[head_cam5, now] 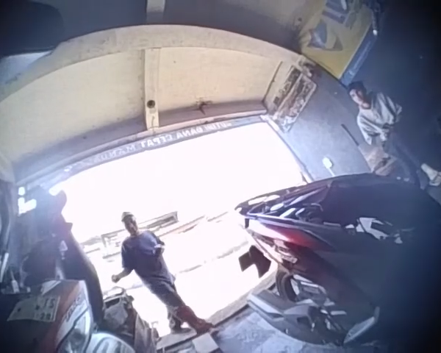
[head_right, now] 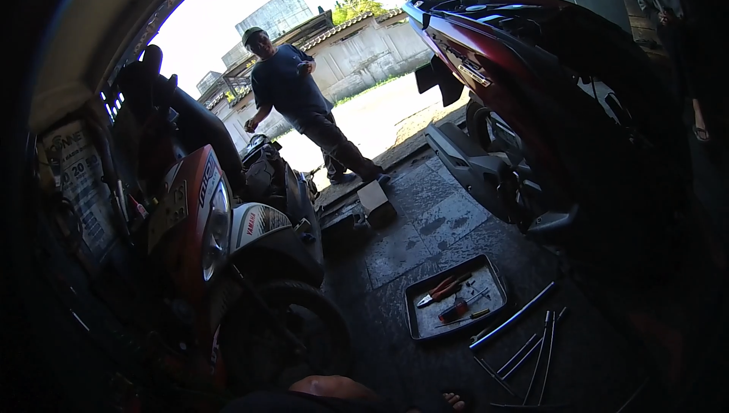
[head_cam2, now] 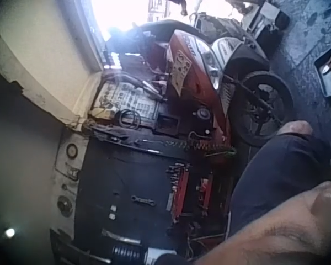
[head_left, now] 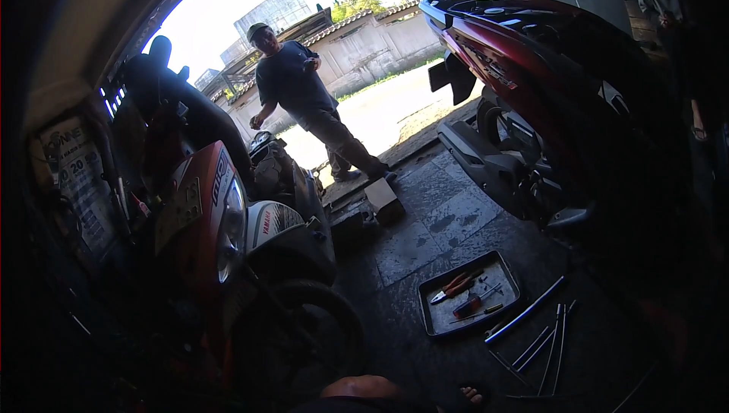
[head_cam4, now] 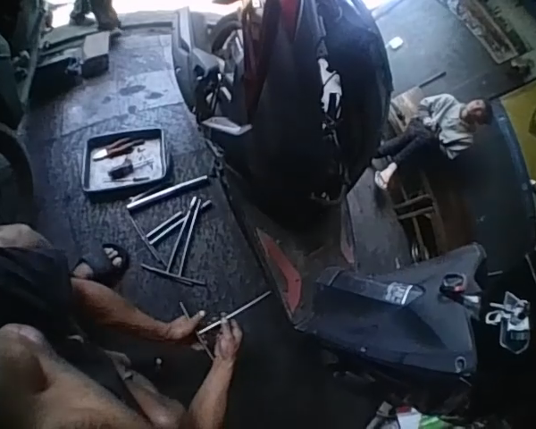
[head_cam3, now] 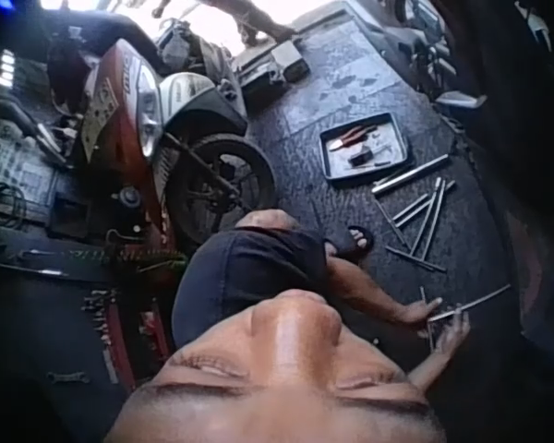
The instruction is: Dismantling parts of a motorcycle's plastic fairing or bodywork using a screwdriver.
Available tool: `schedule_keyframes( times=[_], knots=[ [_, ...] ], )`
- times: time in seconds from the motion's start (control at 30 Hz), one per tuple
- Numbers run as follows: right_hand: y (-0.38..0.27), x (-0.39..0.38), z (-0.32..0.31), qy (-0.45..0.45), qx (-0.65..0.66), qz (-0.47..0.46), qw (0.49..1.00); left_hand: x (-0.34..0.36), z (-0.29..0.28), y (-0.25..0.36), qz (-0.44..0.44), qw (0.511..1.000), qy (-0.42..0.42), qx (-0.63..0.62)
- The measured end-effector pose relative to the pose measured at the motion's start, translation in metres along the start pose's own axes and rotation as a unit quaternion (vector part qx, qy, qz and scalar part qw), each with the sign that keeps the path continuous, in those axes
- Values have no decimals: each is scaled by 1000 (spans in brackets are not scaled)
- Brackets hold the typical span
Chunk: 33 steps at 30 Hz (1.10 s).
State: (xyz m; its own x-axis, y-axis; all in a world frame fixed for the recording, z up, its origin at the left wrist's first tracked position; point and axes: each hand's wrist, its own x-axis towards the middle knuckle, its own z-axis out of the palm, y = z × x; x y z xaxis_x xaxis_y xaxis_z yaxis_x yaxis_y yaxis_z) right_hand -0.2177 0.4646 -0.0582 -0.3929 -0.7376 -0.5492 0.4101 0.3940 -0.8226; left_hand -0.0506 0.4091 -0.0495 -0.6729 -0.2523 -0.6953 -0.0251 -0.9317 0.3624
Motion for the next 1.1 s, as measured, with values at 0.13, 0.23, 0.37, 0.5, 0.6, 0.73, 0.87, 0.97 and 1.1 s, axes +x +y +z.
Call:
schedule_keyframes(
  times=[0.13,0.23,0.37,0.5,0.6,0.73,0.87,0.97,1.1],
  knots=[
    [-27,-17,14,39,-35,21,998,18,-8,-12,-118,984,-65,-117],
    [-37,-16,25,-2,-12,27,1000,10,-6,-24,-63,997,49,-24],
    [-33,-12,14,-42,-35,9,998,7,-34,-57,161,914,261,265],
    [-22,-3,7,-28,-44,24,998,-28,-26,-48,268,804,172,502],
    [-23,-2,9,-8,-35,27,999,-22,-13,-36,248,800,174,519],
    [-8,7,-9,-58,-228,-85,968,-12,-4,-29,200,906,112,357],
    [-25,-7,-1,-151,-385,-137,900,-14,0,-33,140,964,38,224],
    [0,3,-9,-184,-318,-206,907,-26,2,-28,125,987,-19,98],
    [-6,1,5,-34,-100,35,994,-41,5,-14,106,987,-85,-82]
  ],
)
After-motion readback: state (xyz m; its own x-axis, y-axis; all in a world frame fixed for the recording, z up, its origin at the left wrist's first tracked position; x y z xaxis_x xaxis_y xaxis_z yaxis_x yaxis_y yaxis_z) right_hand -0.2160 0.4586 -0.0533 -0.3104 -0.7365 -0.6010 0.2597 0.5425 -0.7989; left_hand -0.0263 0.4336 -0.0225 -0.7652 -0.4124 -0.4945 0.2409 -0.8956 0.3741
